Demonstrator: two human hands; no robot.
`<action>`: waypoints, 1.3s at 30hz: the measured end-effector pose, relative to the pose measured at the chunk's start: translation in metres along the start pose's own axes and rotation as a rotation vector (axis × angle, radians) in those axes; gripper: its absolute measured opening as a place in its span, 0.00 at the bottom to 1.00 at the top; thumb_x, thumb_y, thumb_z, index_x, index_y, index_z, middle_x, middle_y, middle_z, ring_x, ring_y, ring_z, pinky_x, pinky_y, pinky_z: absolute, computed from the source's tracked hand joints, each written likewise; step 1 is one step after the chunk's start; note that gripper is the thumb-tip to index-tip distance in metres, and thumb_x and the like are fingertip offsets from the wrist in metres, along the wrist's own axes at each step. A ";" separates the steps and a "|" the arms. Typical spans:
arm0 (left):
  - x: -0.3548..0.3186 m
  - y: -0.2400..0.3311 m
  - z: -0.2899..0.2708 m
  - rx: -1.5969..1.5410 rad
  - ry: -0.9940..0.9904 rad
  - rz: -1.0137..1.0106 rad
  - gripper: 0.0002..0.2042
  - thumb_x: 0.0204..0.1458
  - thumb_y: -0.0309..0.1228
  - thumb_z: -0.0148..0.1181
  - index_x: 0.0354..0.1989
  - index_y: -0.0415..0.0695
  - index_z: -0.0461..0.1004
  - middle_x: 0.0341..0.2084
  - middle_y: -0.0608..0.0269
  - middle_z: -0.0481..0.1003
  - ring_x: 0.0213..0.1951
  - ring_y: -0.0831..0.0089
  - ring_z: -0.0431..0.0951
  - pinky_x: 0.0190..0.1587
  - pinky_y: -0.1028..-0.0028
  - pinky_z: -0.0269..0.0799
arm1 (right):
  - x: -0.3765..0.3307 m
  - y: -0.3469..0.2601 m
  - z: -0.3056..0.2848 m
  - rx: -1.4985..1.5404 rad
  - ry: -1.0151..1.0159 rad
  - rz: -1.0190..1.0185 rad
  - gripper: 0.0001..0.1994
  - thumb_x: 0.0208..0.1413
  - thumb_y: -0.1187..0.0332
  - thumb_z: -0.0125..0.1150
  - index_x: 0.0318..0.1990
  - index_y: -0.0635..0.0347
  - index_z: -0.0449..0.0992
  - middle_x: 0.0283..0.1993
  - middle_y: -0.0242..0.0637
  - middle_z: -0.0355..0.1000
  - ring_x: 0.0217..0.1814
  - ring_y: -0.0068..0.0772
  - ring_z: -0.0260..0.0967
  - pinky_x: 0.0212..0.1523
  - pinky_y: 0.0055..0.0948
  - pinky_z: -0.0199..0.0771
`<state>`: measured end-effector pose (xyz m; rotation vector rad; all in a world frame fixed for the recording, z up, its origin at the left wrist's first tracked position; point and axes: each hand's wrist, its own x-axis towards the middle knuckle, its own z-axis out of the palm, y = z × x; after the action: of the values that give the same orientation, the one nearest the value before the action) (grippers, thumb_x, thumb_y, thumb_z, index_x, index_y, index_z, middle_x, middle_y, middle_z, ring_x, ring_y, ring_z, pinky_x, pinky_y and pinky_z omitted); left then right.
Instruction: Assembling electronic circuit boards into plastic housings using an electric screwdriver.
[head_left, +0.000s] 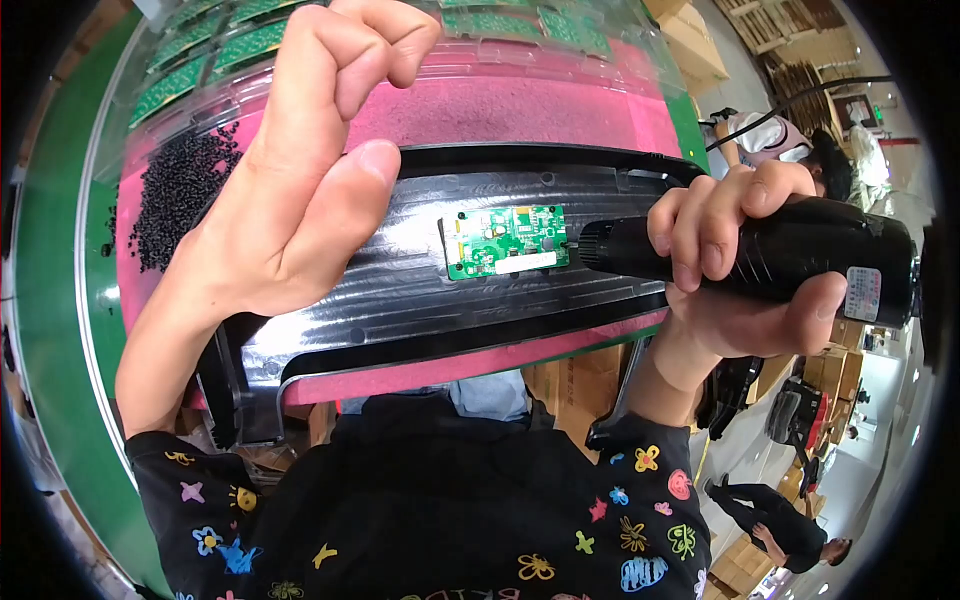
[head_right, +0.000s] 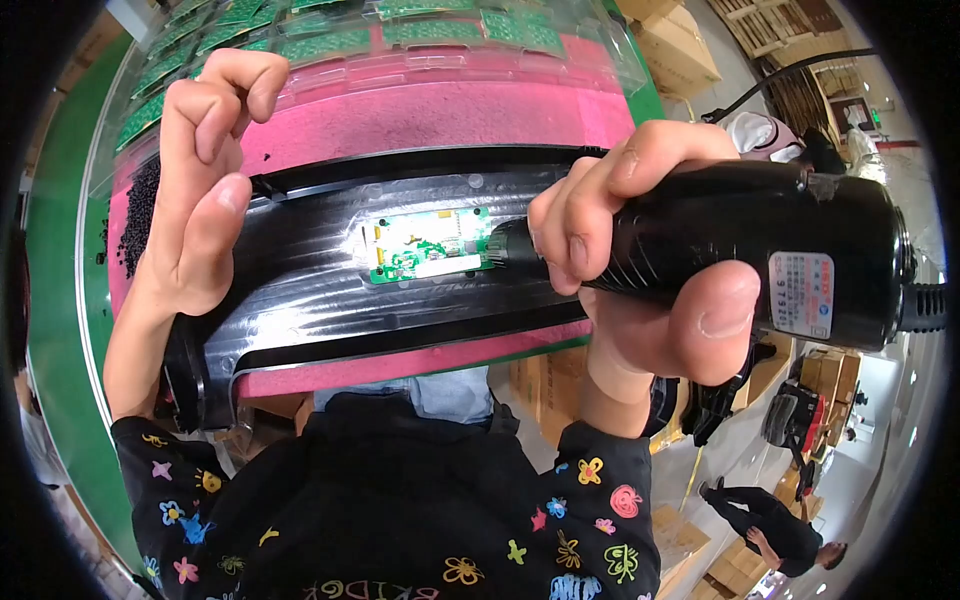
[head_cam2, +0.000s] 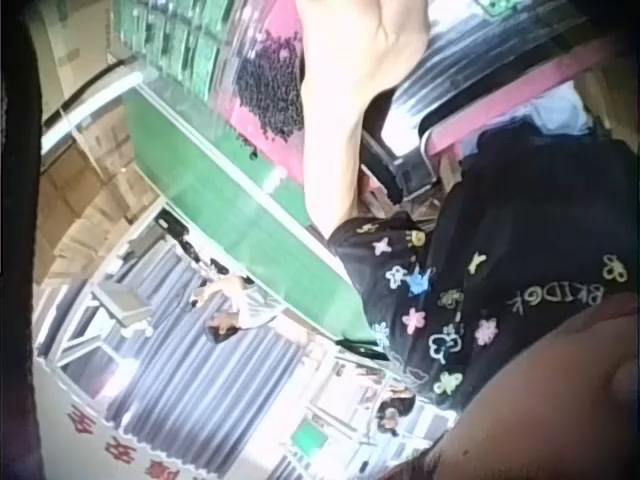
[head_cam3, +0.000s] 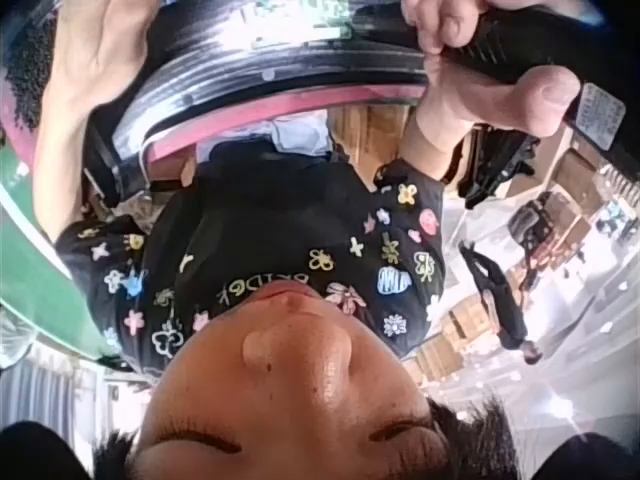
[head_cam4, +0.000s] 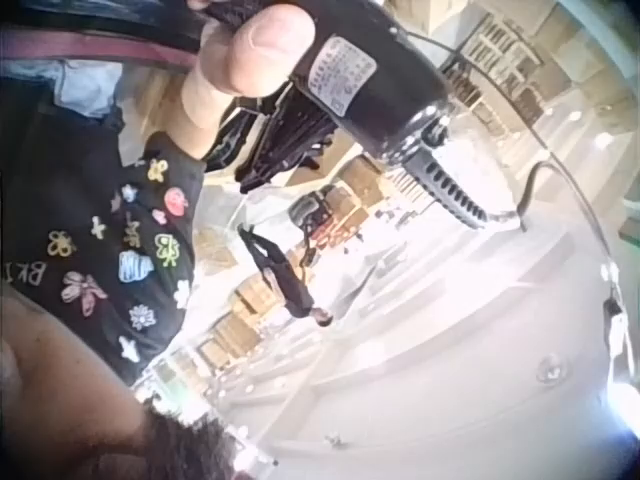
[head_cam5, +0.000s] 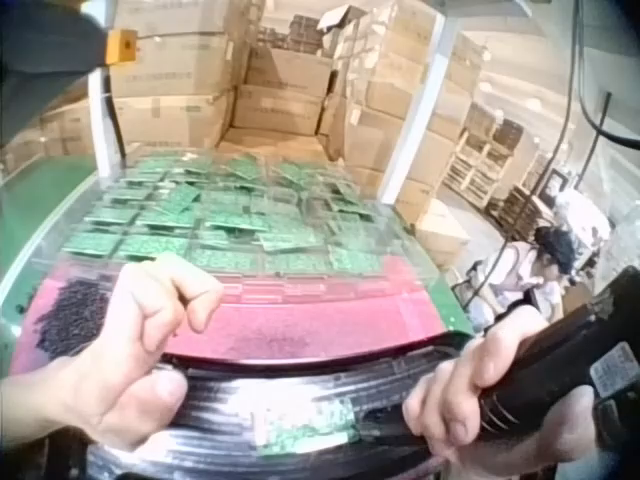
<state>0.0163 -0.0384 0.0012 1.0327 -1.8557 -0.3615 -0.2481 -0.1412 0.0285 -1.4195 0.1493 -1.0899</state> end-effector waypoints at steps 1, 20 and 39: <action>0.000 0.001 0.003 -0.021 0.034 -0.006 0.13 0.49 0.30 0.45 0.40 0.44 0.51 0.42 0.50 0.58 0.44 0.67 0.56 0.58 0.66 0.50 | 0.001 0.001 -0.001 0.004 0.000 0.002 0.32 0.52 0.36 0.56 0.42 0.62 0.67 0.20 0.29 0.63 0.14 0.22 0.57 0.21 0.28 0.61; 0.013 0.023 0.007 0.516 -0.235 -0.285 0.17 0.50 0.21 0.55 0.49 0.37 0.62 0.41 0.46 0.65 0.48 0.48 0.68 0.57 0.61 0.62 | 0.039 0.010 -0.014 0.203 0.396 0.381 0.17 0.58 0.52 0.60 0.37 0.58 0.70 0.22 0.30 0.65 0.21 0.25 0.64 0.29 0.32 0.69; -0.061 -0.028 -0.098 0.505 -0.332 -0.439 0.29 0.57 0.26 0.62 0.66 0.37 0.58 0.55 0.50 0.67 0.55 0.63 0.69 0.58 0.68 0.65 | -0.016 -0.068 -0.144 -0.806 0.840 -0.130 0.23 0.46 0.72 0.66 0.50 0.65 0.67 0.29 0.30 0.66 0.23 0.17 0.58 0.25 0.22 0.63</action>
<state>0.1247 0.0092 -0.0032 1.8304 -2.0583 -0.3398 -0.3882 -0.2179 0.0441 -1.5635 1.2222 -1.7996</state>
